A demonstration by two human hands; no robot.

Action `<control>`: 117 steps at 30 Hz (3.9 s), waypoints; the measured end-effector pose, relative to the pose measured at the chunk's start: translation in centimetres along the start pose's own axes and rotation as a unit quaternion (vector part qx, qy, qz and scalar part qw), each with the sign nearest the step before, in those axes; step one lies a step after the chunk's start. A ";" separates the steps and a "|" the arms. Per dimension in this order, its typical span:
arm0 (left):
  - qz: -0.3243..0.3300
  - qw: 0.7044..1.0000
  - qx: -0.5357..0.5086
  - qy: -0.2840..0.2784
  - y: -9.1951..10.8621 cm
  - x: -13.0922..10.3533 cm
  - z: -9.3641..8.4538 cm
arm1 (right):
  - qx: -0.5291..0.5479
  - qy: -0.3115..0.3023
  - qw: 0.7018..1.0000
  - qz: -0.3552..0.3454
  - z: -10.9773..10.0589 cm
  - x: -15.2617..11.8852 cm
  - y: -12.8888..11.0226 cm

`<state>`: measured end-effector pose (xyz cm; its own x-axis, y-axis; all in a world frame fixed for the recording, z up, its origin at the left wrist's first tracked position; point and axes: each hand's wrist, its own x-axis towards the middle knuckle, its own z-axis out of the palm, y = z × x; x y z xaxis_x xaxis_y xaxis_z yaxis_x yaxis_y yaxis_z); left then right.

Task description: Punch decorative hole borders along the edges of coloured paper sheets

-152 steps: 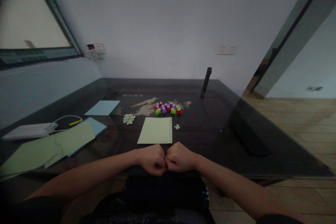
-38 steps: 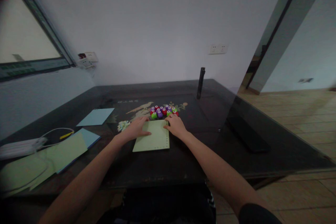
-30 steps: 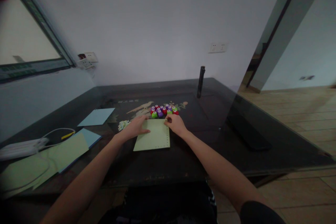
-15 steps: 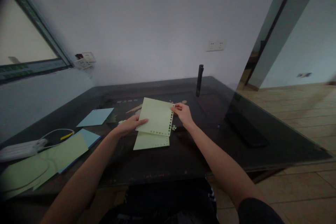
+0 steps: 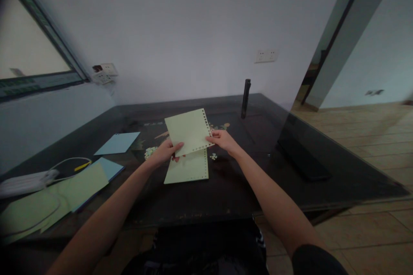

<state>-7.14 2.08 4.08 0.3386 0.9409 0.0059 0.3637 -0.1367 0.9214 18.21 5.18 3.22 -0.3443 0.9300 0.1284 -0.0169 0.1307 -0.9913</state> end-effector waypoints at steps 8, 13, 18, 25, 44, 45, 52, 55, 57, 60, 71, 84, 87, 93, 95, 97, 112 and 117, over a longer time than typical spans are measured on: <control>0.009 1.000 0.001 -0.024 -0.9 0.1 0.6 | -0.008 -0.018 1.000 0.008 -0.5 0.2 0.1; -0.003 0.999 -0.025 -0.043 -0.9 0.0 0.7 | -0.013 -0.011 1.000 0.000 -0.7 0.3 0.1; -0.009 0.996 -0.065 -0.056 -0.5 -0.4 1.1 | -0.009 -0.005 1.000 -0.006 -0.7 0.4 0.2; -0.003 0.998 -0.054 -0.020 -1.0 -0.1 1.3 | -0.036 0.051 0.997 -0.040 -1.0 0.7 0.4; -0.002 0.992 -0.093 0.079 -1.0 0.1 1.8 | -0.539 0.077 0.832 -0.110 -1.8 1.1 4.3; -0.002 0.992 -0.095 0.077 -0.9 0.0 1.9 | -0.540 0.075 0.832 -0.107 -1.8 1.0 4.2; 0.010 0.995 -0.069 0.067 -0.7 0.0 2.0 | -0.536 0.074 0.835 -0.097 -1.7 1.0 3.7; 0.016 0.996 -0.060 0.068 -0.8 0.0 2.0 | -0.519 0.093 0.845 -0.091 -1.6 1.0 3.8; 0.020 0.996 -0.057 0.067 -0.9 0.0 2.0 | -0.512 0.107 0.849 -0.083 -1.5 1.1 3.9; 0.023 0.997 -0.052 0.060 -0.8 -0.1 2.0 | -0.527 0.104 0.841 -0.069 -1.5 1.1 4.0; 0.007 0.996 -0.066 0.059 -0.5 -0.2 3.7 | -0.344 0.143 0.927 -0.035 -1.1 0.7 2.4; 0.029 0.992 -0.042 0.115 1.5 -0.4 6.7 | 0.139 0.078 0.987 0.032 0.6 -5.0 -0.4; 0.029 0.994 -0.021 0.104 1.2 -0.7 6.6 | 0.168 0.066 0.983 0.033 0.9 -5.0 0.1; 0.024 0.994 -0.015 0.103 0.8 -0.7 6.5 | 0.144 0.070 0.987 0.032 1.1 -5.1 0.2; 0.018 0.995 -0.017 0.102 0.8 -0.7 6.6 | 0.138 0.074 0.987 0.030 1.1 -5.1 0.2; 0.019 0.994 -0.017 0.105 0.8 -0.8 6.5 | 0.131 0.077 0.988 0.030 1.1 -5.1 0.3; 0.026 0.987 -0.056 0.147 0.2 -0.4 6.0 | 0.154 0.061 0.985 0.054 1.2 -4.9 1.1; 0.030 0.990 -0.094 0.098 0.0 -0.4 7.0 | 0.160 0.040 0.984 0.069 1.7 -5.0 1.2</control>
<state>-1.24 -0.42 1.35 0.1732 0.9775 0.1203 0.1738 -0.1506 0.9732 18.33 0.09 1.31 -0.2884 0.9573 -0.0183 -0.2748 -0.1011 -0.9562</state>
